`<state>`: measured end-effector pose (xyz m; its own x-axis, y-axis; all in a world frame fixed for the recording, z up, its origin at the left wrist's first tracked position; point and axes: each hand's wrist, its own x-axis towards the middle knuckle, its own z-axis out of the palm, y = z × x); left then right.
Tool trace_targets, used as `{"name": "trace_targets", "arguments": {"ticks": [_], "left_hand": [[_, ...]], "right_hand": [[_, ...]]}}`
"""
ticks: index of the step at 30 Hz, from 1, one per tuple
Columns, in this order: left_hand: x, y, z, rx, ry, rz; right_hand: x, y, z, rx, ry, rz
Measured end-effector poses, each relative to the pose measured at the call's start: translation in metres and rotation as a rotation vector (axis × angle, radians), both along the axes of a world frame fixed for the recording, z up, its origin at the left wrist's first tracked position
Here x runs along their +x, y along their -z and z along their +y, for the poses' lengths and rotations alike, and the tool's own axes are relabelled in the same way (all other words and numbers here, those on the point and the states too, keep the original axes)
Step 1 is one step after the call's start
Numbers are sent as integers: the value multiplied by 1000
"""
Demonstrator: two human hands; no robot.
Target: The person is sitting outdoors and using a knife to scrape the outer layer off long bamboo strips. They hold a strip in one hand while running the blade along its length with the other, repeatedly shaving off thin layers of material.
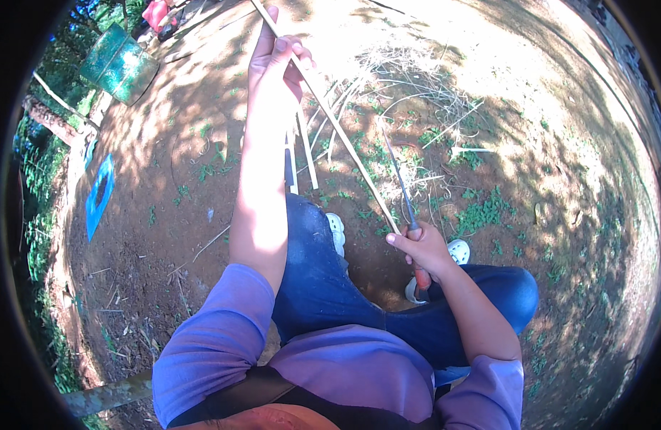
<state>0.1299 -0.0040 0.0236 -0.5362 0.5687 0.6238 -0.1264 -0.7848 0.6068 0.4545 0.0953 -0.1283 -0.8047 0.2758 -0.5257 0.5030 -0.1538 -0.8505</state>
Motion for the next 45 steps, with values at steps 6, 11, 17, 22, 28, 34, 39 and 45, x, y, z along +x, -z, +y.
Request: {"name": "trace_targets", "arguments": {"ticks": [6, 11, 17, 22, 28, 34, 39, 45], "left_hand": [[2, 3, 4, -154, -289, 29], [15, -10, 1, -185, -264, -13], [26, -21, 1, -187, -212, -23], [34, -29, -1, -186, -172, -31], [38, -35, -4, -174, -126, -40], [4, 29, 25, -256, -93, -122], [-24, 66, 21, -519, -327, -115], [-23, 53, 9, -590, -257, -92]], "right_hand": [[-3, -6, -1, -40, 72, -37], [-5, -6, -1, -52, 108, -41], [-5, 2, 5, -49, 157, -44], [-2, 6, 8, 3, 141, -81], [-2, 5, 4, -53, 176, -62], [2, 16, 17, -12, 325, 13], [-8, -1, 31, 14, 481, 59], [-13, -31, 82, 108, 633, 167]]}}
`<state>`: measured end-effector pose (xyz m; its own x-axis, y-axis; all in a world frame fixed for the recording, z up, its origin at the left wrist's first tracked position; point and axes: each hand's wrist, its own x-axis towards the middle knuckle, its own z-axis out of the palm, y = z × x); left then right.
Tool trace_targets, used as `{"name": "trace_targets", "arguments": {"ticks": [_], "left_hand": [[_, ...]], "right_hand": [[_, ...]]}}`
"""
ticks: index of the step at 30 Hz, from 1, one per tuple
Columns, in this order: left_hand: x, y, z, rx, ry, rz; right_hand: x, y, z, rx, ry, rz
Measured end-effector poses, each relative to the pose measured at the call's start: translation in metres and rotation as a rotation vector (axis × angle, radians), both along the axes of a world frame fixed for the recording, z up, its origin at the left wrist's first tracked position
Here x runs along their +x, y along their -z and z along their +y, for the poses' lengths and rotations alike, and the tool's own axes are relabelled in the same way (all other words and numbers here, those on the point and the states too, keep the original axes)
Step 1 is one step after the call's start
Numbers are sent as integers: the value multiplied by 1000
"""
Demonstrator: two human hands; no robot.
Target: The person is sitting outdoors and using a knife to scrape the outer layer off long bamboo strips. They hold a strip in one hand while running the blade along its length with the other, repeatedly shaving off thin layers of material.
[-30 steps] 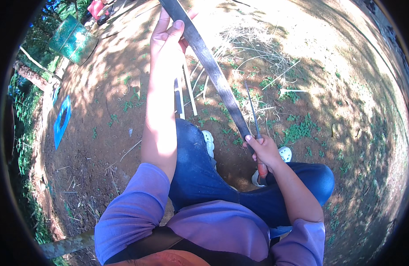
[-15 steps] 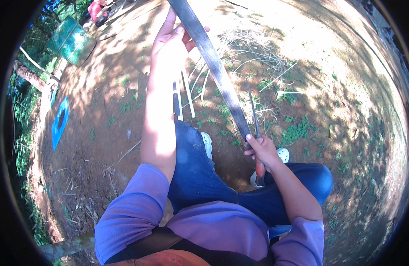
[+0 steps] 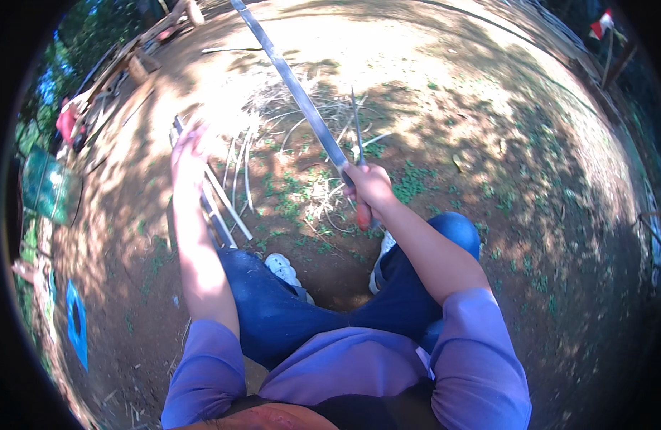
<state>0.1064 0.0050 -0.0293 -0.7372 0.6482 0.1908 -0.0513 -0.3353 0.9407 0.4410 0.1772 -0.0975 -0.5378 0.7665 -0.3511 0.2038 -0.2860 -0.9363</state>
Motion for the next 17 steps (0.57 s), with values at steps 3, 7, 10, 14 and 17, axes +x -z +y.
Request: {"name": "trace_targets", "arguments": {"ticks": [3, 7, 10, 14, 17], "left_hand": [[-14, 8, -6, -2, 69, 45], [18, -6, -27, -46, 101, 94], [13, 17, -50, -112, 92, 81], [-16, 72, -105, -273, 11, -81], [-3, 115, -126, -399, 129, -32]], "right_hand": [[9, -23, 41, 5, 78, 56], [43, -36, 102, 54, 197, 77], [84, -39, 134, 99, 272, 19], [135, 3, 154, 51, 437, -43], [186, 39, 148, 28, 548, -42]]}}
